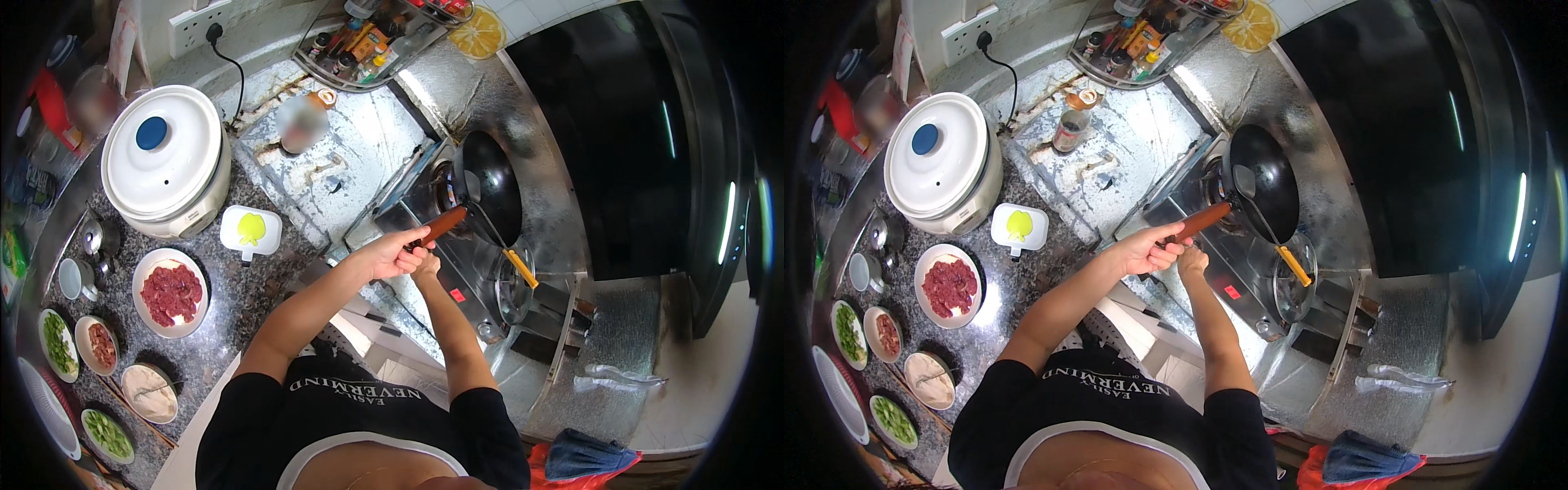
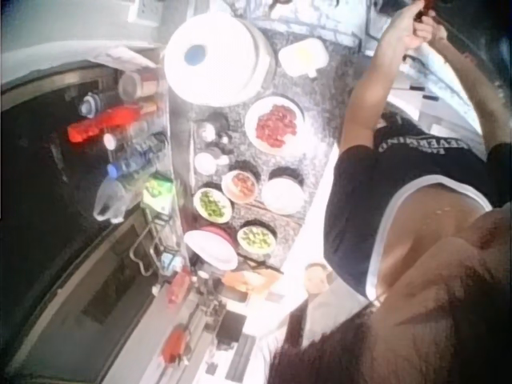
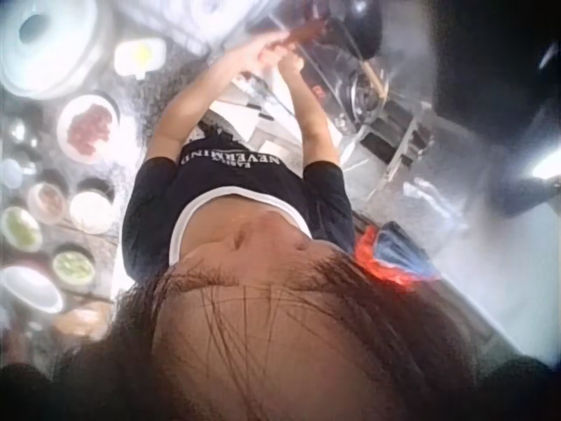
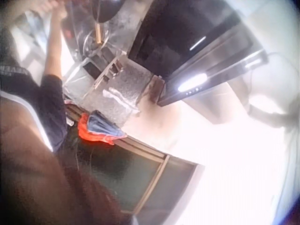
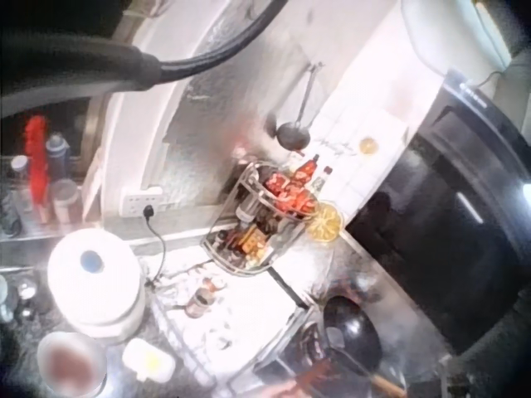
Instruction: The person wipes a pan with a paper towel, pours oil from a small pot into the pan, and then uses a spatula to transfer raw meat from a cutting board into the pan before stirring it on the stove.
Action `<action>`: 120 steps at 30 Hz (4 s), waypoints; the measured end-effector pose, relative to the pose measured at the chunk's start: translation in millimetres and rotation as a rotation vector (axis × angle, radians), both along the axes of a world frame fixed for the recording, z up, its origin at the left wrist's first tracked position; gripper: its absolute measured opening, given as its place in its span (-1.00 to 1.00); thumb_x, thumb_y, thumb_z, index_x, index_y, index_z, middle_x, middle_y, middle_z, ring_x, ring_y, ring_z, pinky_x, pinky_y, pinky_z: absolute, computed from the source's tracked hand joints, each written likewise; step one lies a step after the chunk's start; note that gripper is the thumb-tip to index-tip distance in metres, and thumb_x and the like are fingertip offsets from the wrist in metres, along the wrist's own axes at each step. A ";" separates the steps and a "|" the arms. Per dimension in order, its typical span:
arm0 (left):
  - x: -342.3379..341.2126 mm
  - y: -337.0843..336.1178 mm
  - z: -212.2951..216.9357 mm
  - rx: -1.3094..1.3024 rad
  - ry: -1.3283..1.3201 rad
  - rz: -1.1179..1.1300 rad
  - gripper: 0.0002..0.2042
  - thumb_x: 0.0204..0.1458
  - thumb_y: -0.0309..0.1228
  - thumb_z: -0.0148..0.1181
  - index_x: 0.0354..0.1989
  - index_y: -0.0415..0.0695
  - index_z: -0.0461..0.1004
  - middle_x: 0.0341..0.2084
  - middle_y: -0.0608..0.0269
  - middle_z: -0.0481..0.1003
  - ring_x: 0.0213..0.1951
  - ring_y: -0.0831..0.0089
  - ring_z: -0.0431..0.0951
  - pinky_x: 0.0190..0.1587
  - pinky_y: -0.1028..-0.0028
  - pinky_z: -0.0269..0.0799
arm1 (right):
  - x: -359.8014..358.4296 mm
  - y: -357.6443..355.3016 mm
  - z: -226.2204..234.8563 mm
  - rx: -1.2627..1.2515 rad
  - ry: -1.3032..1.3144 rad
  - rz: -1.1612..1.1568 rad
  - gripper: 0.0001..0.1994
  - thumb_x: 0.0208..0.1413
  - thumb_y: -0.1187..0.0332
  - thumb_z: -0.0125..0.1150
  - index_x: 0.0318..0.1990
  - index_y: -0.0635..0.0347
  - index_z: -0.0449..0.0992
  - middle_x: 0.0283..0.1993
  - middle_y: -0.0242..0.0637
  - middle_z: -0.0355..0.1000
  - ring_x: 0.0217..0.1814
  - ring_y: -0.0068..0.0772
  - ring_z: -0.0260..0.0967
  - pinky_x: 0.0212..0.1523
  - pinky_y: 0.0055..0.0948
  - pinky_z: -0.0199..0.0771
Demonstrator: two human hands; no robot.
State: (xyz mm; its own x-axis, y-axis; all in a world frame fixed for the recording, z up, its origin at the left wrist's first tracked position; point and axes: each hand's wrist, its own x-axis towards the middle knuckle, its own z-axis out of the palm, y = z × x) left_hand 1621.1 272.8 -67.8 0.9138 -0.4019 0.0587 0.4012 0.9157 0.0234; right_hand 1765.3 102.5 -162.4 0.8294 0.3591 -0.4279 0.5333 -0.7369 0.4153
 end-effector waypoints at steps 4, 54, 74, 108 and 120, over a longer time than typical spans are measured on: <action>1.3 6.0 3.2 0.048 -0.014 0.032 -0.70 0.05 -0.20 -0.07 -0.31 -0.24 0.27 -0.69 0.48 0.16 -0.76 0.82 0.03 -0.76 0.81 -0.08 | -8.7 9.5 9.5 -0.075 -0.030 0.043 -0.75 0.03 0.20 -0.12 -0.27 0.04 0.46 -0.25 -0.34 0.44 -0.26 -0.40 0.43 -0.37 -0.42 0.43; -220.8 -68.6 -192.5 1.065 0.895 0.345 -0.85 -0.06 -0.35 0.05 -0.36 -0.14 0.31 -0.76 0.36 0.32 -0.82 0.60 0.22 -0.80 0.65 0.08 | 51.2 -216.7 222.6 1.276 0.390 -0.469 -0.70 0.07 0.13 -0.08 -0.40 0.23 0.32 -0.71 -0.41 0.21 -0.77 -0.58 0.09 -0.75 -0.62 0.08; -302.4 -189.1 -250.4 0.812 1.056 0.079 -0.40 -0.08 0.17 -0.17 -0.13 -0.12 0.38 -0.29 0.23 0.44 -0.32 0.50 0.44 -0.21 0.49 0.33 | 83.7 -227.4 161.1 1.570 1.057 -0.652 -0.61 0.09 0.06 -0.14 -0.20 0.24 0.34 -0.61 -0.47 0.28 -0.71 -0.74 0.12 -0.73 -0.78 0.11; -326.0 -132.1 -253.1 1.024 1.039 0.258 -0.42 -0.06 0.15 -0.18 -0.16 -0.14 0.40 -0.21 0.26 0.41 -0.22 0.45 0.40 -0.14 0.41 0.31 | -108.1 -111.2 -75.3 0.239 1.242 -0.068 -0.65 -0.04 0.22 0.07 -0.14 0.23 0.32 -0.14 -0.21 0.34 -0.13 -0.30 0.29 -0.15 -0.37 0.28; -349.0 -137.9 -257.0 0.745 1.220 0.290 -0.24 -0.14 0.23 -0.17 0.14 -0.07 -0.03 0.05 -0.14 0.06 0.04 -0.03 0.13 -0.07 0.06 0.20 | -114.9 -103.4 -79.5 0.191 1.229 -0.138 -0.61 -0.04 0.15 0.02 -0.13 0.23 0.31 -0.11 -0.21 0.32 -0.10 -0.29 0.27 -0.11 -0.36 0.24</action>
State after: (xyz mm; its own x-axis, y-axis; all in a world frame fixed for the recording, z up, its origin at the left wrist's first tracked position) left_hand 1272.2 135.0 -324.8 0.2952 0.2115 -0.9317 0.3254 0.8946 0.3062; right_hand 1650.3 -0.9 -241.9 -0.0454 0.4428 -0.8955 0.4058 -0.8109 -0.4216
